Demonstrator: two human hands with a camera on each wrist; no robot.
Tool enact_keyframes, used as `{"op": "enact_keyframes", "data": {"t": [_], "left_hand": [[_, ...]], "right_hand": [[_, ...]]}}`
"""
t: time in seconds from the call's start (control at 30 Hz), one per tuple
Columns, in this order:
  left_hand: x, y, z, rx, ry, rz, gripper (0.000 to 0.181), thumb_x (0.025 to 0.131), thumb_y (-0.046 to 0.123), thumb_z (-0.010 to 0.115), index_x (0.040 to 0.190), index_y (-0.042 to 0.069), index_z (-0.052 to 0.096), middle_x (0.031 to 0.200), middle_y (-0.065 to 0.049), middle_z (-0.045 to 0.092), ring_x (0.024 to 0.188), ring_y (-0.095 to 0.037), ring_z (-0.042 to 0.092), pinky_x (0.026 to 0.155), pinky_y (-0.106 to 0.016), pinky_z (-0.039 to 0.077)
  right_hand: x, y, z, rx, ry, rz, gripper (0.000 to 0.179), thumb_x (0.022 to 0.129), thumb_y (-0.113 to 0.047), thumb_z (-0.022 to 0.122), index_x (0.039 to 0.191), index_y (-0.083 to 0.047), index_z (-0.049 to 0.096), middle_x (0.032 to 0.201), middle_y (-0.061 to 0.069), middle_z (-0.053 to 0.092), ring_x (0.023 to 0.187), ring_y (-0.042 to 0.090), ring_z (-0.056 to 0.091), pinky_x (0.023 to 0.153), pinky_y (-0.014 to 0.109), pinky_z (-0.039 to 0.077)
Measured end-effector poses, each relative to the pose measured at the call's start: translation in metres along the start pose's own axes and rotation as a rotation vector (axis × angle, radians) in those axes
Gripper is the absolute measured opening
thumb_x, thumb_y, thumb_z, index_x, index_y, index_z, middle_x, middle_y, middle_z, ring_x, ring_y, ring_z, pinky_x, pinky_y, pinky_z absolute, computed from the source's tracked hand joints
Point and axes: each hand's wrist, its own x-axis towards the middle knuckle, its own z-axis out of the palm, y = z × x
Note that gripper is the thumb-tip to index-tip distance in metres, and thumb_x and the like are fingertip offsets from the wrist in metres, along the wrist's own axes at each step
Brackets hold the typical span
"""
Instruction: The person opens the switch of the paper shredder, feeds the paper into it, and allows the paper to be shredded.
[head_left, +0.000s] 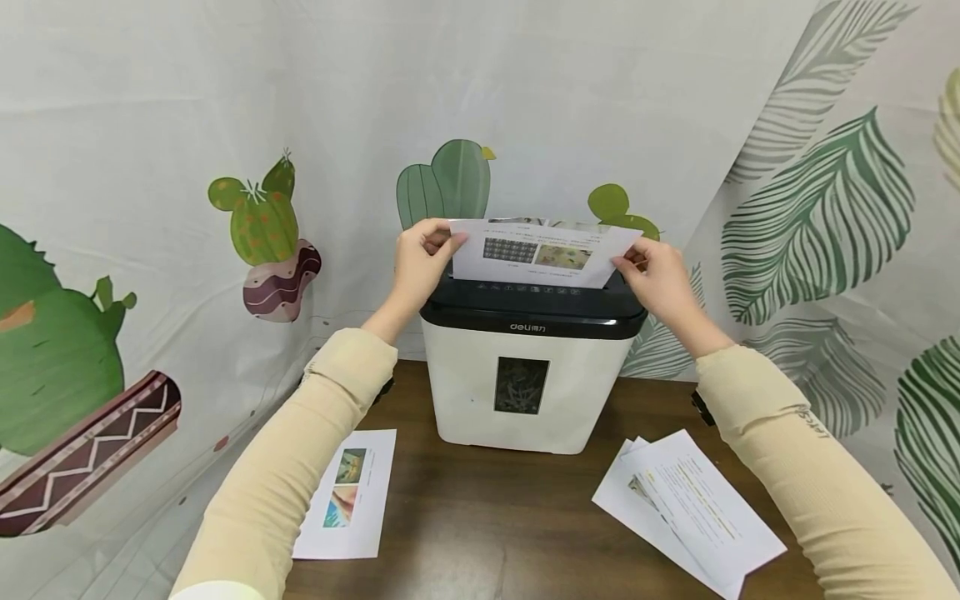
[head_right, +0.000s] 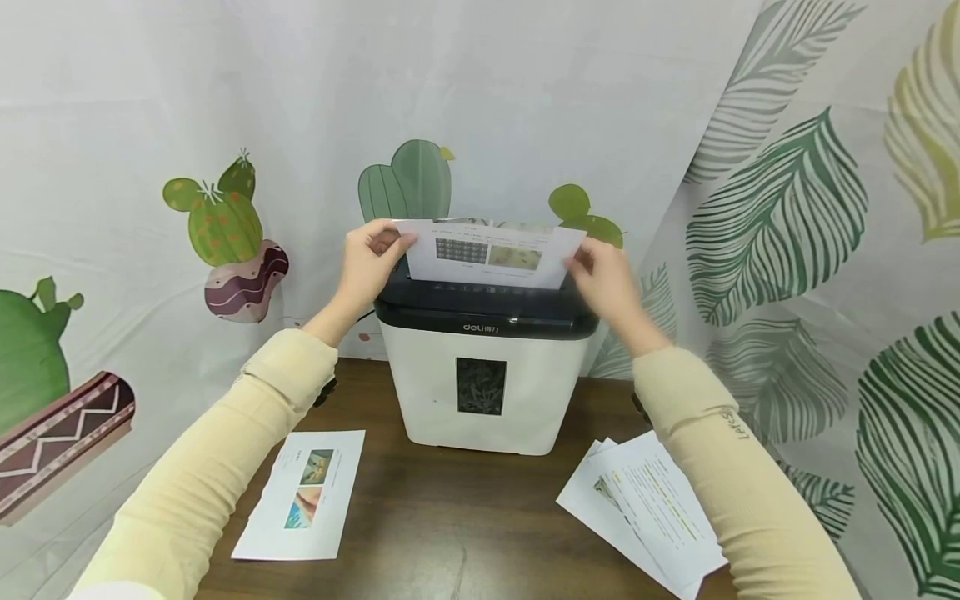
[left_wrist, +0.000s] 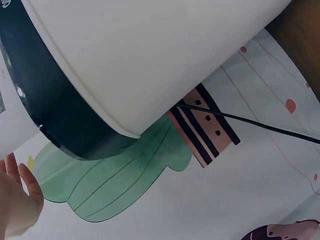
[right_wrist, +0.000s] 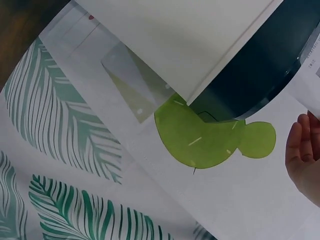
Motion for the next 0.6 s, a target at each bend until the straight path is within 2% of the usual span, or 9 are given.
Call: {"op": "enact_keyframes", "data": {"t": [0.13, 0.27, 0.43, 0.6], "left_hand": [[0.003, 0.004, 0.001, -0.027, 0.057, -0.034, 0.020, 0.087, 0.014, 0.068, 0.092, -0.005, 0.069, 0.085, -0.023, 0.068, 0.063, 0.004, 0.052, 0.063, -0.015, 0.041], [0.004, 0.004, 0.002, 0.004, 0.044, -0.079, 0.020, 0.088, 0.016, 0.067, 0.092, -0.004, 0.070, 0.084, -0.020, 0.068, 0.063, 0.003, 0.052, 0.063, -0.015, 0.042], [0.001, -0.003, 0.003, 0.022, 0.025, -0.100, 0.021, 0.089, 0.016, 0.066, 0.095, -0.004, 0.070, 0.088, -0.021, 0.069, 0.066, 0.002, 0.053, 0.065, -0.015, 0.043], [-0.001, -0.009, 0.002, -0.006, 0.015, -0.103, 0.018, 0.088, 0.011, 0.065, 0.097, -0.005, 0.069, 0.093, -0.022, 0.069, 0.070, 0.002, 0.055, 0.068, -0.014, 0.045]], "right_hand": [[0.003, 0.000, 0.002, 0.003, 0.011, 0.009, 0.015, 0.093, -0.003, 0.056, 0.091, 0.011, 0.061, 0.089, 0.029, 0.062, 0.083, 0.039, 0.060, 0.075, 0.043, 0.046], [0.005, 0.000, 0.006, 0.007, 0.035, 0.025, 0.015, 0.093, -0.004, 0.056, 0.095, 0.010, 0.062, 0.089, 0.028, 0.063, 0.082, 0.035, 0.061, 0.072, 0.032, 0.044], [0.006, -0.002, 0.014, 0.073, 0.154, 0.054, 0.015, 0.093, -0.005, 0.056, 0.094, 0.009, 0.059, 0.091, 0.026, 0.063, 0.084, 0.032, 0.060, 0.068, 0.013, 0.036], [0.009, -0.008, 0.017, 0.095, 0.237, 0.061, 0.015, 0.093, -0.006, 0.057, 0.091, 0.009, 0.059, 0.093, 0.025, 0.064, 0.087, 0.034, 0.062, 0.069, 0.012, 0.036]]}}
